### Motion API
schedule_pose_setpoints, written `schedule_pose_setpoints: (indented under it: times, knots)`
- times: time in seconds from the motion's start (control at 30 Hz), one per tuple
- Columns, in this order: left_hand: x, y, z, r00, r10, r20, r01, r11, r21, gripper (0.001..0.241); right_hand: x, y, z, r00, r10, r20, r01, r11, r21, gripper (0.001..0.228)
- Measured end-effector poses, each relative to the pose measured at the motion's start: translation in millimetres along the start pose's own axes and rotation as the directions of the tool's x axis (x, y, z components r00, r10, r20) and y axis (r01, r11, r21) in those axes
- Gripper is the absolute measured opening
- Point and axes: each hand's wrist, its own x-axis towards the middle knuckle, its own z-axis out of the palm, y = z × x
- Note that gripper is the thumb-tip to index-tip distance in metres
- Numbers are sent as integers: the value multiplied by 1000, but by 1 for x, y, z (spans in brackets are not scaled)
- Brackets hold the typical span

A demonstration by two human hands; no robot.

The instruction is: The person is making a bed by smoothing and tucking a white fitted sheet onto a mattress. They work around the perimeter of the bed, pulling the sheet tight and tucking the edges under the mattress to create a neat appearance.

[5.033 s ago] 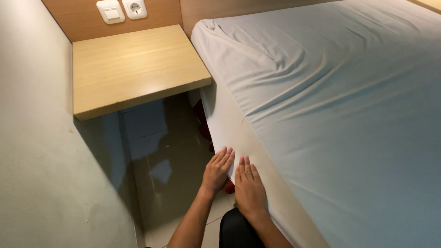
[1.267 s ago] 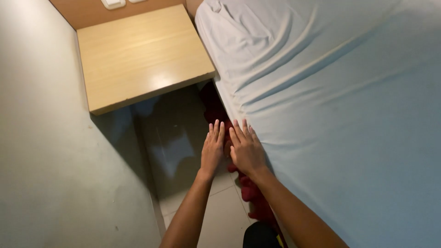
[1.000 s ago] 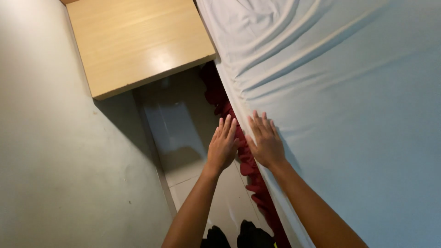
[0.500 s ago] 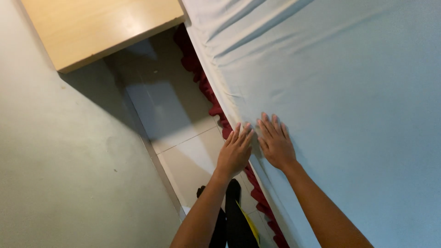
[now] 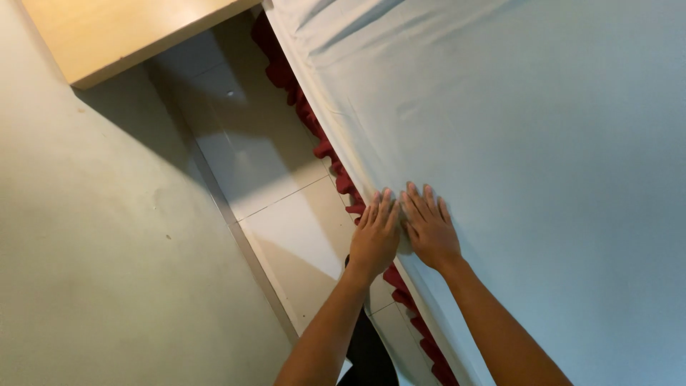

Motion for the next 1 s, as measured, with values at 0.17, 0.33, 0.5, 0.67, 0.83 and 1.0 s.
schedule_pose_setpoints:
  times: [0.17, 0.33, 0.5, 0.67, 0.83, 1.0]
  knots:
    - [-38, 31, 19, 999, 24, 42, -24, 1000, -16, 54, -46, 6, 10, 1000, 16, -11, -16, 998, 53, 60]
    - [-81, 63, 44, 999, 37, 37, -36, 999, -36, 54, -89, 16, 28, 999, -17, -42, 17, 1000, 16, 60]
    - [-117, 100, 54, 998, -8, 60, 14, 994, -106, 57, -141, 22, 29, 1000, 10, -9, -10, 998, 55, 61]
    - [-143, 128, 69, 997, -34, 67, 42, 991, -127, 57, -187, 34, 38, 1000, -11, -29, 12, 999, 32, 62]
    - [-155, 144, 87, 993, -114, -15, 110, 976, -186, 54, -213, 43, 56, 994, -52, -97, 49, 998, -27, 63]
    - [-152, 147, 101, 989, -141, -51, 134, 983, -128, 53, -207, 51, 73, 1000, 1, -4, -1, 1000, -2, 63]
